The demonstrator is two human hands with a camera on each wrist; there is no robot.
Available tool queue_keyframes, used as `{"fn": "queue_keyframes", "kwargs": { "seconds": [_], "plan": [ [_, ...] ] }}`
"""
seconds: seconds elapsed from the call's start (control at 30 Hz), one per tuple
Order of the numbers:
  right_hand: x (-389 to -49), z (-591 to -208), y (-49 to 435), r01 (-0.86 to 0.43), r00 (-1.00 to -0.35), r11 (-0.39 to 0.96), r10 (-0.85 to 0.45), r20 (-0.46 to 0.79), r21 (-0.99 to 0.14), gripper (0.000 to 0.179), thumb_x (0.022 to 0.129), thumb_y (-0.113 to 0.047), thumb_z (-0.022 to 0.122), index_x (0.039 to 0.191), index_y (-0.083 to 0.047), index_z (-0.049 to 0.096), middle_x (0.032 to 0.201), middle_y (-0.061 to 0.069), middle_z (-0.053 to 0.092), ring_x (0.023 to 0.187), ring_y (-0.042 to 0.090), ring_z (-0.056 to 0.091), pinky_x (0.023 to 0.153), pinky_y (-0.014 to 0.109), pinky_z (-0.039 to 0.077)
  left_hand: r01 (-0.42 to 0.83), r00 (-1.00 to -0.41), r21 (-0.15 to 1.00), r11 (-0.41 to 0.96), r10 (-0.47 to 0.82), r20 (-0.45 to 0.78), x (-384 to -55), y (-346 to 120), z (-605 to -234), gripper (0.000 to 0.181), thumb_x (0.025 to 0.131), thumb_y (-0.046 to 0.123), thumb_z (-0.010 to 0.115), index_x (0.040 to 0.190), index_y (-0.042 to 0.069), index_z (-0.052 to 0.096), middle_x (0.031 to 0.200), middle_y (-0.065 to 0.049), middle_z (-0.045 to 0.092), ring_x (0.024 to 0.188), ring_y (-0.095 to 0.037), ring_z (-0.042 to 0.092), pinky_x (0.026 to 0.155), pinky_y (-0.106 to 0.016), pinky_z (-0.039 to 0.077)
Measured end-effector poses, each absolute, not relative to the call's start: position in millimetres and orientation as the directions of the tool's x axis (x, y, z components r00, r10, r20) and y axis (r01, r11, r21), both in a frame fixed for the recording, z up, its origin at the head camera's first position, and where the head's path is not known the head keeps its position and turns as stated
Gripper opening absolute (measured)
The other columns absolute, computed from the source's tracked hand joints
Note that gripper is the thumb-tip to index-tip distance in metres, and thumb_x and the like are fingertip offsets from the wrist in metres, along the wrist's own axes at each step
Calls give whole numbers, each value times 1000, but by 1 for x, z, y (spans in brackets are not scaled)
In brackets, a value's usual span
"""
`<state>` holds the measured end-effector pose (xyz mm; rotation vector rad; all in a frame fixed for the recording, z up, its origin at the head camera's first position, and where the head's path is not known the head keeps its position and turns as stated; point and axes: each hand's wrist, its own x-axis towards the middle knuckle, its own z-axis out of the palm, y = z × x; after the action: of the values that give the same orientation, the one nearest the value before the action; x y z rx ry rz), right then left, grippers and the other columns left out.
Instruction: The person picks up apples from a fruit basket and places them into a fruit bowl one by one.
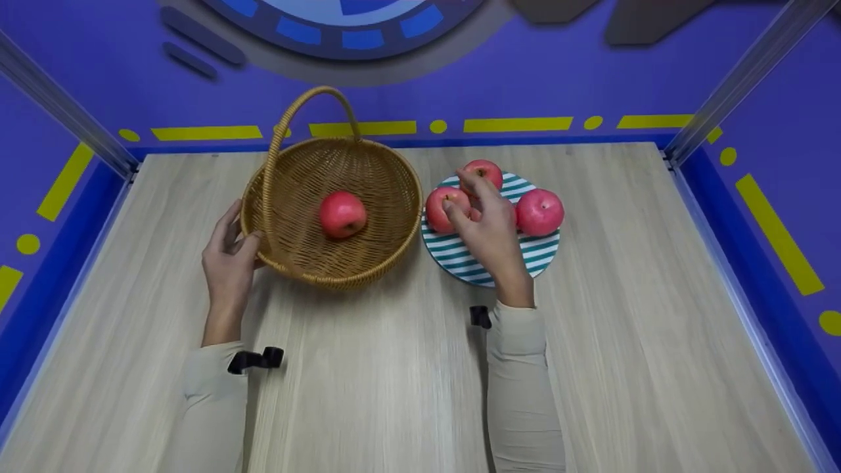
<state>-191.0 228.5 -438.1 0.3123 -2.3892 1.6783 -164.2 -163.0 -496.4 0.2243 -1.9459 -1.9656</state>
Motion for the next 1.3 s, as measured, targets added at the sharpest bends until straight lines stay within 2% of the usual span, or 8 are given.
{"fn": "queue_keyframes", "kwargs": {
  "seconds": [0.13, 0.4, 0.5, 0.6, 0.83, 0.97, 1.1, 1.3],
  "plan": [
    [-193, -436, 217, -349, -937, 297, -79, 341, -889, 54, 100, -8, 74, 150, 1, 56, 150, 10, 59, 136, 32, 58, 109, 36, 52, 145, -920, 989, 16, -366, 141, -164, -163, -497, 61, 96, 5, 66, 153, 25, 60, 148, -7, 61, 122, -32, 68, 87, -43, 64],
    [-202, -434, 192, -493, -870, 366, -200, 450, -790, 55, 98, -6, 76, 149, -1, 58, 147, 15, 61, 135, 28, 59, 111, 49, 51, 149, -923, 988, 40, -354, 153, -164, -163, -496, 60, 97, 6, 65, 154, 22, 59, 150, -9, 59, 122, -32, 67, 88, -43, 63],
    [-206, -435, 182, -504, -863, 370, -242, 443, -780, 58, 97, -6, 77, 151, -1, 56, 148, 15, 60, 135, 29, 59, 109, 52, 51, 145, -923, 988, 51, -354, 154, -163, -163, -496, 59, 97, 8, 65, 153, 23, 60, 150, -7, 60, 121, -30, 68, 89, -42, 63],
    [-208, -435, 174, -518, -854, 386, -281, 438, -763, 58, 98, -7, 76, 152, -1, 55, 148, 15, 59, 134, 30, 60, 110, 48, 52, 144, -924, 988, 51, -350, 153, -164, -163, -495, 58, 97, 9, 65, 153, 23, 60, 149, -5, 60, 121, -29, 68, 86, -41, 64],
    [-211, -436, 157, -509, -859, 495, -340, 382, -704, 59, 100, -18, 77, 153, -8, 55, 150, 9, 59, 134, 23, 59, 108, 45, 53, 143, -921, 989, 44, -360, 150, -164, -164, -496, 60, 96, 6, 65, 154, 22, 59, 149, -6, 60, 120, -30, 68, 83, -48, 65],
    [-212, -441, 148, -508, -858, 516, -374, 353, -689, 59, 101, -18, 75, 154, -8, 53, 152, 11, 56, 134, 24, 57, 112, 45, 50, 139, -920, 989, 55, -362, 150, -165, -163, -497, 61, 96, 8, 65, 154, 23, 59, 150, -6, 60, 120, -30, 68, 80, -44, 66],
    [-213, -447, 140, -537, -843, 531, -371, 390, -656, 55, 102, -16, 73, 153, -4, 55, 150, 14, 57, 135, 26, 56, 114, 45, 47, 142, -920, 987, 69, -358, 157, -165, -163, -497, 61, 96, 10, 65, 154, 24, 58, 150, -7, 59, 120, -31, 68, 77, -39, 66],
    [-213, -458, 132, -578, -814, 554, -341, 470, -599, 51, 102, -11, 72, 149, -1, 57, 151, 16, 57, 136, 28, 56, 115, 44, 47, 151, -919, 987, 59, -359, 162, -164, -163, -496, 60, 96, 9, 65, 154, 23, 59, 151, -6, 59, 121, -31, 68, 84, -45, 65]
  ]
}}
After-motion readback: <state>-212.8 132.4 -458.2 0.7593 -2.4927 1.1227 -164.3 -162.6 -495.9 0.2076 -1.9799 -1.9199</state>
